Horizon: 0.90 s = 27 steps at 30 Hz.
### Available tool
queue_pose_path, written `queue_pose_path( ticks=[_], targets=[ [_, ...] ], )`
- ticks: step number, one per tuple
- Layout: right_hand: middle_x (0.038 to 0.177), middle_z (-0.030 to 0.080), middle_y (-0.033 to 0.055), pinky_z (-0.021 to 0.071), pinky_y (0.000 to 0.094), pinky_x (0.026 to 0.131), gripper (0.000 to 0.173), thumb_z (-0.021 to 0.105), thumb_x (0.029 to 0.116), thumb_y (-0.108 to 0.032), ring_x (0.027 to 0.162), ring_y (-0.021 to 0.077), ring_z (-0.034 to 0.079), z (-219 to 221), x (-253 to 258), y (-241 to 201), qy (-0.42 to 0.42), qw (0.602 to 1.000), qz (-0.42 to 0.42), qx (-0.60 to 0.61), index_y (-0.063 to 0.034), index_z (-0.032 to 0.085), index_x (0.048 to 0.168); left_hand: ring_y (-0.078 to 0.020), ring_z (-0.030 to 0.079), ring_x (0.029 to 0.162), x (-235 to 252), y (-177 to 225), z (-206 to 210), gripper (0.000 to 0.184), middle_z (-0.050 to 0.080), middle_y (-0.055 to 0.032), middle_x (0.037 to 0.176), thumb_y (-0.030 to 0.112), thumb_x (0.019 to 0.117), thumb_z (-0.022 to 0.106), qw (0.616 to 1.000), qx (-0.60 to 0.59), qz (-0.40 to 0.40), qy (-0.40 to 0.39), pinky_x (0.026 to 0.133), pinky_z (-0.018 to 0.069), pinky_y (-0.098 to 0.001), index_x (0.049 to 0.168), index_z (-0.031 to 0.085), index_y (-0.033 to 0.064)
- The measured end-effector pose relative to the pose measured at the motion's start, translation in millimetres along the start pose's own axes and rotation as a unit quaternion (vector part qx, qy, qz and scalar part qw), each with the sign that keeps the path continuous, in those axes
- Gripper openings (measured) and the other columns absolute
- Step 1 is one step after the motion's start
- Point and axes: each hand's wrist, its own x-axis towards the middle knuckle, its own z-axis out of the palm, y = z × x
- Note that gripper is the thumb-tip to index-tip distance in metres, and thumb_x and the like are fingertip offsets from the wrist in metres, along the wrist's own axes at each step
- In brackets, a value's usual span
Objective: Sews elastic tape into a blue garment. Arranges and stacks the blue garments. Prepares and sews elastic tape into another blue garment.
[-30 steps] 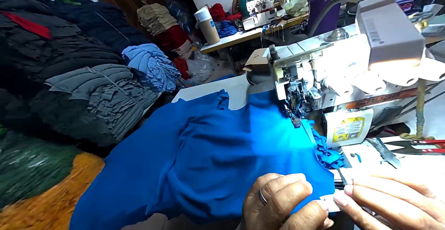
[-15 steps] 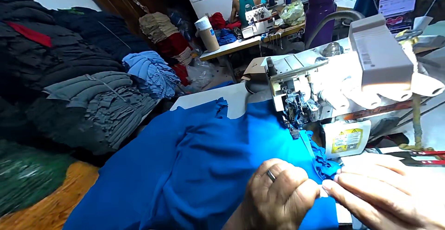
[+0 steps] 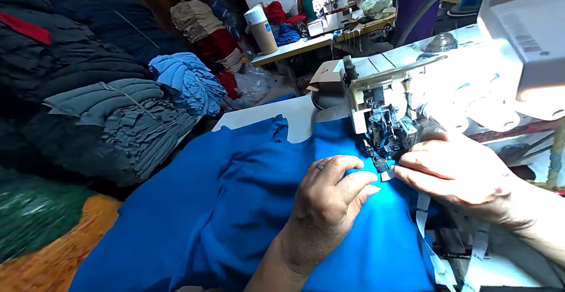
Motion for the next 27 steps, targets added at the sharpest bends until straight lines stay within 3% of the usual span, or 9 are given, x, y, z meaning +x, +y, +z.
queue_pose_path(
  ticks=[6, 12, 27],
  targets=[
    [0.086, 0.069, 0.0069, 0.0483, 0.0371, 0.074, 0.024, 0.051, 0.0987, -0.006, 0.08, 0.0214, 0.064, -2.8, 2.3, 5.6, -0.026, 0.999, -0.019, 0.004, -0.0075, 0.075, 0.095, -0.0156, 0.065, 0.116, -0.4, 0.6, 4.8, 0.024, 0.072, -0.0055, 0.11, 0.031, 0.0986, 0.062, 0.998, -0.002, 0.014, -0.057, 0.104, 0.0484, -0.0294, 0.105, 0.081, 0.0159],
    [0.083, 0.067, 0.0061, 0.0454, 0.0366, 0.067, 0.025, 0.051, 0.0952, -0.005, 0.074, 0.0211, 0.061, -5.5, 8.0, 6.1, -0.05, 0.999, -0.019, 0.003, -0.0083, 0.076, 0.092, -0.018, 0.065, 0.118, 0.1, 1.4, 4.5, 0.028, 0.073, -0.0054, 0.113, 0.034, 0.0986, 0.06, 0.997, 0.024, 0.003, -0.08, 0.104, 0.0491, -0.032, 0.107, 0.081, 0.0178],
    [0.083, 0.066, 0.0063, 0.0427, 0.0347, 0.063, 0.027, 0.05, 0.0933, 0.0, 0.072, 0.0204, 0.06, -8.9, 15.1, 4.1, -0.082, 0.996, -0.023, -0.021, -0.0067, 0.076, 0.091, -0.0199, 0.066, 0.114, -0.4, 2.1, 2.2, 0.031, 0.073, -0.0074, 0.11, 0.036, 0.1019, 0.055, 0.994, 0.059, 0.016, -0.09, 0.102, 0.0497, -0.0347, 0.107, 0.081, 0.018]
  ],
)
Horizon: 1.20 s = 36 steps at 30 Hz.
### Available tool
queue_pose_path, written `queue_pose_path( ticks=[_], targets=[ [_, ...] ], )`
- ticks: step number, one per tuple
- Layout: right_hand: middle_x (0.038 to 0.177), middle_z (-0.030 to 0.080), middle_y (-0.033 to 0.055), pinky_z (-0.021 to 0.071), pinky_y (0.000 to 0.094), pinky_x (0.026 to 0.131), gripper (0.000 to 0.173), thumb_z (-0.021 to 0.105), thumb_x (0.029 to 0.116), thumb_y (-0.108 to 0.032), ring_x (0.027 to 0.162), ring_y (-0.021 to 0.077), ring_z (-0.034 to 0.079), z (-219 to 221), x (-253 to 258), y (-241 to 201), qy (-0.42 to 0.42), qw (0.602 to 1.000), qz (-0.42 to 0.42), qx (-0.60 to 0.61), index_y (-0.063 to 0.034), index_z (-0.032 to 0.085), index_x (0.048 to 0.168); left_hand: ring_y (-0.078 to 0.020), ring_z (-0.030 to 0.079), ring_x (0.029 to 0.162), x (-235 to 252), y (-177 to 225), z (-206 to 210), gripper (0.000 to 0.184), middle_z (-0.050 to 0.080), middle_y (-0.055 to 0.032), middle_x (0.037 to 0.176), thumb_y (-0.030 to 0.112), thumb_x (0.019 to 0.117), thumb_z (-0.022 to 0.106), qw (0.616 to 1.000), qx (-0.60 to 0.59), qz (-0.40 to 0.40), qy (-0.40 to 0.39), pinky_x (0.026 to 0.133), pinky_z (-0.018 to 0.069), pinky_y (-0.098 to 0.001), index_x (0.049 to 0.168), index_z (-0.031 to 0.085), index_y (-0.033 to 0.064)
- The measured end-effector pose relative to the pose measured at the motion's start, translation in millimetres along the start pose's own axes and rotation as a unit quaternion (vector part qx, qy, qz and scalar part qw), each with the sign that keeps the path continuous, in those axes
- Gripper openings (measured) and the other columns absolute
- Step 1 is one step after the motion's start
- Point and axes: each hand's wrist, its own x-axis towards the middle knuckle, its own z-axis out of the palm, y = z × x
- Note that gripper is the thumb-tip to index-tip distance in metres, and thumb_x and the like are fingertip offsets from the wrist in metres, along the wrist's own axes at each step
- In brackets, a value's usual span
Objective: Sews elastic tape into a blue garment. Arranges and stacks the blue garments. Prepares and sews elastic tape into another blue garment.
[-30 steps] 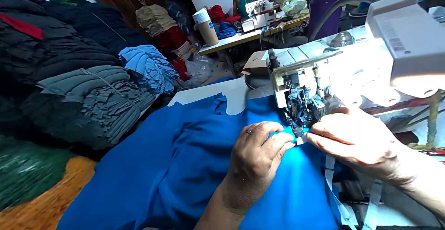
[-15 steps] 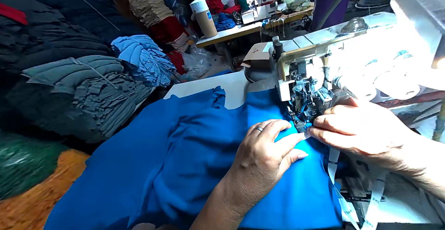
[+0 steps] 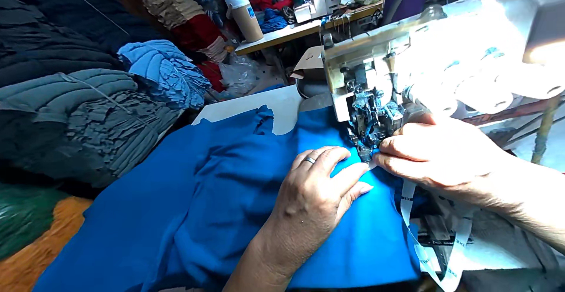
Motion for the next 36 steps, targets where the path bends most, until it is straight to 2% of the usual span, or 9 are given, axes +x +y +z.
queue_pose_path(
  ticks=[5, 9, 12, 17, 21, 24, 27, 30, 36],
  targets=[
    [0.091, 0.068, 0.0087, 0.0426, 0.0374, 0.068, 0.028, 0.049, 0.0964, -0.003, 0.079, 0.0231, 0.061, -6.3, -5.0, -6.4, -0.027, 0.999, 0.023, -0.008, -0.0052, 0.077, 0.1, -0.0197, 0.067, 0.11, 2.7, 5.2, -2.4, 0.033, 0.073, -0.0063, 0.106, 0.036, 0.102, 0.055, 1.0, 0.012, -0.009, -0.01, 0.099, 0.05, -0.0362, 0.108, 0.081, 0.0174],
    [0.102, 0.071, 0.0139, 0.0474, 0.0397, 0.069, 0.028, 0.05, 0.1023, -0.014, 0.087, 0.0273, 0.065, -22.0, -11.8, -45.8, -0.003, 0.984, 0.175, -0.025, -0.0053, 0.074, 0.115, -0.0184, 0.067, 0.109, -1.7, 11.4, 1.7, 0.033, 0.073, -0.0063, 0.106, 0.036, 0.1027, 0.054, 0.999, 0.012, -0.035, 0.001, 0.098, 0.0498, -0.0339, 0.109, 0.08, 0.0163],
    [0.081, 0.068, 0.0053, 0.048, 0.0255, 0.058, 0.025, 0.053, 0.1037, -0.026, 0.071, 0.0151, 0.063, -11.3, -13.7, -91.1, 0.042, 0.943, 0.33, 0.029, -0.0092, 0.072, 0.103, -0.02, 0.067, 0.109, -3.5, 13.5, 3.9, 0.032, 0.072, -0.0077, 0.107, 0.034, 0.1027, 0.055, 0.999, 0.008, -0.044, 0.009, 0.098, 0.0509, -0.0349, 0.108, 0.08, 0.0144],
    [0.087, 0.073, 0.0008, 0.053, 0.0288, 0.054, 0.033, 0.053, 0.1004, -0.038, 0.065, 0.0107, 0.066, 6.0, -21.1, -124.2, -0.043, 0.83, 0.531, 0.166, -0.0099, 0.064, 0.115, -0.0206, 0.066, 0.109, -4.8, 14.0, 5.5, 0.032, 0.072, -0.0082, 0.109, 0.032, 0.1029, 0.054, 0.999, -0.002, -0.053, 0.008, 0.098, 0.0496, -0.0349, 0.109, 0.08, 0.0136],
    [0.081, 0.071, 0.0087, 0.0515, 0.0433, 0.049, 0.044, 0.054, 0.0966, -0.046, 0.062, 0.0262, 0.068, -2.9, -19.2, -123.4, -0.14, 0.843, 0.51, 0.101, -0.0077, 0.072, 0.11, -0.0196, 0.066, 0.11, -5.6, 14.4, 6.1, 0.031, 0.072, -0.0079, 0.111, 0.032, 0.1017, 0.056, 0.998, -0.012, -0.061, 0.014, 0.095, 0.0498, -0.0322, 0.11, 0.08, 0.0144],
    [0.078, 0.069, 0.0035, 0.0496, 0.038, 0.049, 0.047, 0.049, 0.0977, -0.05, 0.061, 0.0205, 0.065, -1.7, -19.8, -118.0, -0.101, 0.857, 0.5, 0.075, -0.0115, 0.075, 0.108, -0.0196, 0.066, 0.11, -5.9, 14.6, 6.5, 0.03, 0.072, -0.0083, 0.111, 0.031, 0.1023, 0.055, 0.998, -0.016, -0.06, 0.014, 0.096, 0.0491, -0.0331, 0.111, 0.079, 0.0145],
    [0.083, 0.071, -0.0064, 0.0533, 0.0291, 0.059, 0.037, 0.052, 0.0973, -0.047, 0.072, 0.0066, 0.067, 5.5, -24.1, -114.0, -0.06, 0.819, 0.539, 0.191, -0.0194, 0.075, 0.104, -0.0197, 0.066, 0.109, -6.3, 14.8, 6.7, 0.031, 0.071, -0.0085, 0.11, 0.031, 0.1027, 0.055, 0.998, -0.017, -0.062, 0.012, 0.099, 0.0483, -0.0353, 0.111, 0.079, 0.0126],
    [0.09, 0.074, -0.0037, 0.054, 0.0233, 0.075, 0.028, 0.055, 0.1005, -0.034, 0.084, 0.0032, 0.068, -3.7, -24.8, -113.4, -0.041, 0.782, 0.559, 0.274, -0.0155, 0.076, 0.099, -0.019, 0.065, 0.109, -6.0, 14.9, 6.6, 0.031, 0.07, -0.0082, 0.111, 0.031, 0.1028, 0.055, 0.998, -0.022, -0.063, 0.012, 0.099, 0.0479, -0.0354, 0.111, 0.079, 0.0125],
    [0.075, 0.063, -0.0058, 0.0437, 0.0088, 0.06, 0.018, 0.058, 0.0974, -0.023, 0.065, -0.0068, 0.054, -5.8, -26.5, -123.5, 0.033, 0.758, 0.541, 0.363, -0.01, 0.07, 0.094, -0.0197, 0.065, 0.111, -6.7, 14.8, 6.1, 0.032, 0.071, -0.009, 0.111, 0.03, 0.1038, 0.054, 0.998, -0.018, -0.063, 0.011, 0.1, 0.0476, -0.0349, 0.112, 0.079, 0.0117]
  ],
)
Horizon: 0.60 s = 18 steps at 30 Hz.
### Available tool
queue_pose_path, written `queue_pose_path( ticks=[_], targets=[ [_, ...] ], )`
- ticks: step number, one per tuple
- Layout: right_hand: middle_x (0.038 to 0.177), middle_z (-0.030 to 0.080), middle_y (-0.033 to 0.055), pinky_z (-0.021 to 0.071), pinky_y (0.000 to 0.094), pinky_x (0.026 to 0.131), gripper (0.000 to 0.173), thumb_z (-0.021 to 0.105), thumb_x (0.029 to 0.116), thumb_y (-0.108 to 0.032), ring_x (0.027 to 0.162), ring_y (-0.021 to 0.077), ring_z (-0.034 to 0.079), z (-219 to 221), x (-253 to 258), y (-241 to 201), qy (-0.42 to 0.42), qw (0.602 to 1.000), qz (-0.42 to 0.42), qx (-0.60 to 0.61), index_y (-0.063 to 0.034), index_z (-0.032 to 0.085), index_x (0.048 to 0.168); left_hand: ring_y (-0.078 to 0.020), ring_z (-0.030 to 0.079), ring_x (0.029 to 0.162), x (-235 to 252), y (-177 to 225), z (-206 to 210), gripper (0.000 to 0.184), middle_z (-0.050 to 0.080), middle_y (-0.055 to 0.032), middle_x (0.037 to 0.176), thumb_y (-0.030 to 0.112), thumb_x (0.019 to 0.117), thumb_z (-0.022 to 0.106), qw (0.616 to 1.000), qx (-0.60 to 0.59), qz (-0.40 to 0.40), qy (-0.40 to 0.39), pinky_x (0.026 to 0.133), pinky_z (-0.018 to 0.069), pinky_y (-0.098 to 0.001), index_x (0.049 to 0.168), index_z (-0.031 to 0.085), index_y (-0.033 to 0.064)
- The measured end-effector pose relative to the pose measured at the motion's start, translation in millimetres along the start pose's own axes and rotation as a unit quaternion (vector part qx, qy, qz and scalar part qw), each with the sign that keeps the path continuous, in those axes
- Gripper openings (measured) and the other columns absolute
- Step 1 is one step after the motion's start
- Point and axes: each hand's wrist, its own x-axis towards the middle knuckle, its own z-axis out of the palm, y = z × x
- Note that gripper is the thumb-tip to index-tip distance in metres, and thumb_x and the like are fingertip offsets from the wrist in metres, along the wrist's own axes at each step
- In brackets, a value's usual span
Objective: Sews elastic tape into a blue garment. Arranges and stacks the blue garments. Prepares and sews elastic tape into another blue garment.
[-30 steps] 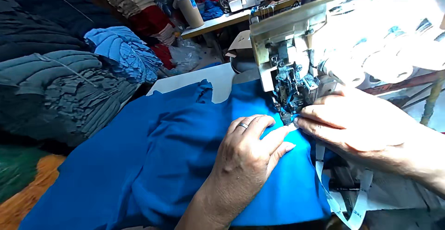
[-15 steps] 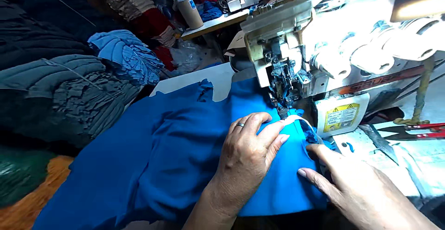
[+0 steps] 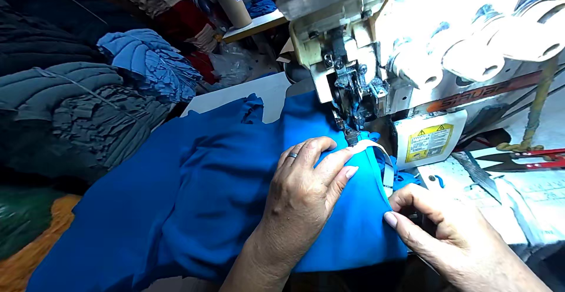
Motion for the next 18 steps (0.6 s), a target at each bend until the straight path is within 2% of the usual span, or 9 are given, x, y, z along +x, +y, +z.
queue_pose_path(
  ticks=[3, 7, 10, 14, 18],
  targets=[
    [0.071, 0.059, -0.0099, 0.0405, 0.0048, 0.056, 0.015, 0.059, 0.0963, -0.022, 0.061, -0.012, 0.05, 4.1, 1.9, 1.0, 0.007, 0.998, 0.01, 0.055, -0.011, 0.068, 0.091, -0.0207, 0.065, 0.111, 1.1, 0.1, -0.2, 0.034, 0.072, -0.0102, 0.113, 0.031, 0.1041, 0.053, 1.0, 0.005, -0.006, -0.002, 0.101, 0.047, -0.0355, 0.113, 0.078, 0.0094],
    [0.065, 0.056, -0.0143, 0.0407, 0.0069, 0.051, 0.009, 0.061, 0.094, -0.024, 0.056, -0.0106, 0.05, 4.2, 9.4, -3.9, 0.03, 0.997, 0.04, 0.064, -0.0181, 0.067, 0.09, -0.0233, 0.065, 0.121, 6.5, -11.7, -2.5, 0.04, 0.071, -0.0144, 0.122, 0.033, 0.1047, 0.051, 0.999, -0.003, 0.003, -0.031, 0.107, 0.0465, -0.038, 0.12, 0.076, 0.0055],
    [0.063, 0.057, -0.014, 0.042, 0.0097, 0.049, 0.004, 0.063, 0.0914, -0.023, 0.054, -0.0072, 0.053, 3.4, 19.2, -7.3, 0.022, 0.994, 0.074, 0.074, -0.0213, 0.067, 0.09, -0.025, 0.065, 0.121, 17.3, -30.3, -6.4, 0.041, 0.07, -0.0148, 0.124, 0.034, 0.1035, 0.052, 0.996, -0.036, 0.02, -0.075, 0.106, 0.0479, -0.0419, 0.121, 0.075, 0.0061],
    [0.062, 0.06, -0.0125, 0.0422, 0.013, 0.048, 0.002, 0.068, 0.0877, -0.022, 0.054, -0.0041, 0.055, 1.7, 23.9, -12.1, 0.016, 0.988, 0.126, 0.085, -0.022, 0.068, 0.089, -0.0256, 0.067, 0.118, 29.9, -43.3, -10.1, 0.04, 0.071, -0.015, 0.124, 0.033, 0.1016, 0.054, 0.992, -0.044, 0.05, -0.111, 0.102, 0.0499, -0.0425, 0.117, 0.076, 0.0038],
    [0.064, 0.062, -0.0112, 0.0436, 0.0135, 0.05, 0.002, 0.07, 0.0871, -0.022, 0.056, -0.0031, 0.057, 0.9, 21.0, -12.0, 0.017, 0.985, 0.132, 0.109, -0.0213, 0.069, 0.089, -0.0285, 0.064, 0.122, 27.3, -40.9, -13.2, 0.039, 0.069, -0.0165, 0.127, 0.032, 0.1034, 0.053, 0.995, -0.005, 0.06, -0.081, 0.108, 0.0451, -0.0449, 0.12, 0.075, 0.0039]
  ],
)
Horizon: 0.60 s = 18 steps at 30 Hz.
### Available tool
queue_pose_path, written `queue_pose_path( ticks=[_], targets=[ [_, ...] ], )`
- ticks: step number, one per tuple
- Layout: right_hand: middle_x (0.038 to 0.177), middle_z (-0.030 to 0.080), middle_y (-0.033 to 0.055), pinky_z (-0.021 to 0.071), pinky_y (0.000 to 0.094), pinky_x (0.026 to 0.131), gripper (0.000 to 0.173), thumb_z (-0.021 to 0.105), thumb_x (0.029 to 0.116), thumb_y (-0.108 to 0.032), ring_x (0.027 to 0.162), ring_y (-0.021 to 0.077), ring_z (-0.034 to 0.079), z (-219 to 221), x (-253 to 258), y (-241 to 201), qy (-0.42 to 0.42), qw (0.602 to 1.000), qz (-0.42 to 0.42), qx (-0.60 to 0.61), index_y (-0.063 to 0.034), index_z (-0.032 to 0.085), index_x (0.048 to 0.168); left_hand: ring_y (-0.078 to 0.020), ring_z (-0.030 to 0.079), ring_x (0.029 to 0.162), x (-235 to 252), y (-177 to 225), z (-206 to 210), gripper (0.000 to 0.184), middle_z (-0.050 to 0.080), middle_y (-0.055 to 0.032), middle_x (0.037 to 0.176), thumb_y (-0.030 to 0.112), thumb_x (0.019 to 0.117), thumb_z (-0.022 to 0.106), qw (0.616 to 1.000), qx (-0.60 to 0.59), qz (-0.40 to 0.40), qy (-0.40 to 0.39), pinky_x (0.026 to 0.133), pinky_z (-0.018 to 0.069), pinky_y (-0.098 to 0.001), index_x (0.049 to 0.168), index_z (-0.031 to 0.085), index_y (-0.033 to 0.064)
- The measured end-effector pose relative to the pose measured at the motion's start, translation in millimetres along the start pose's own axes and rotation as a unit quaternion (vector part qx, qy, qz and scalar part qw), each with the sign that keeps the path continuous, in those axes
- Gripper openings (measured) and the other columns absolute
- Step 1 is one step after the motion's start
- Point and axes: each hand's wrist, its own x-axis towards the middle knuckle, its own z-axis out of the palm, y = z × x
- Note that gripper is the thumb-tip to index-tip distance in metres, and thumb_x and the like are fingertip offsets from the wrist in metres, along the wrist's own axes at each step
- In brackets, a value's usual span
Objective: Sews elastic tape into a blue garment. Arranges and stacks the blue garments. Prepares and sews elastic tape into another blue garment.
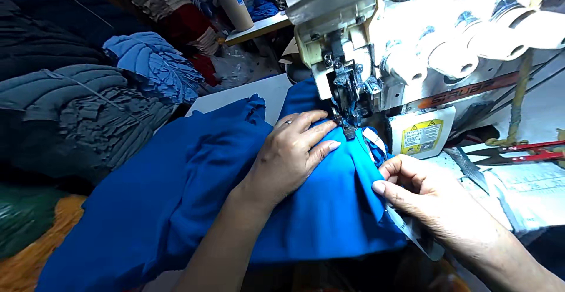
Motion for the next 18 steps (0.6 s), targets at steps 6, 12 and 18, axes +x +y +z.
queue_pose_path(
  ticks=[6, 12, 18],
  targets=[
    [0.067, 0.064, -0.0091, 0.0479, 0.0124, 0.053, 0.005, 0.068, 0.0903, -0.019, 0.059, -0.002, 0.061, -0.5, -8.1, -0.8, -0.008, 0.996, -0.006, 0.094, -0.0179, 0.068, 0.095, -0.0127, 0.063, 0.105, -29.5, 61.5, 1.7, 0.037, 0.07, -0.0044, 0.104, 0.041, 0.1047, 0.054, 0.99, -0.031, -0.047, 0.131, 0.092, 0.0496, -0.0295, 0.107, 0.076, 0.0115],
    [0.075, 0.069, -0.0102, 0.0563, 0.015, 0.066, 0.019, 0.054, 0.099, -0.012, 0.07, -0.0011, 0.068, -3.1, -12.6, -10.0, -0.037, 0.988, -0.027, 0.148, -0.0152, 0.063, 0.115, -0.01, 0.064, 0.101, -46.8, 92.9, 32.8, 0.05, 0.071, -0.004, 0.102, 0.057, 0.1008, 0.052, 0.981, -0.026, -0.071, 0.177, 0.093, 0.0471, -0.0245, 0.108, 0.071, 0.0112],
    [0.086, 0.067, -0.0093, 0.0503, 0.0138, 0.069, 0.033, 0.046, 0.1023, -0.012, 0.073, -0.0064, 0.059, -13.3, -14.5, -24.6, -0.099, 0.99, -0.063, 0.077, -0.0081, 0.062, 0.131, -0.0109, 0.064, 0.099, -38.8, 95.6, 25.6, 0.03, 0.071, -0.004, 0.096, 0.041, 0.098, 0.062, 0.977, 0.02, -0.095, 0.191, 0.094, 0.0432, -0.0234, 0.1, 0.07, 0.0124]
  ],
)
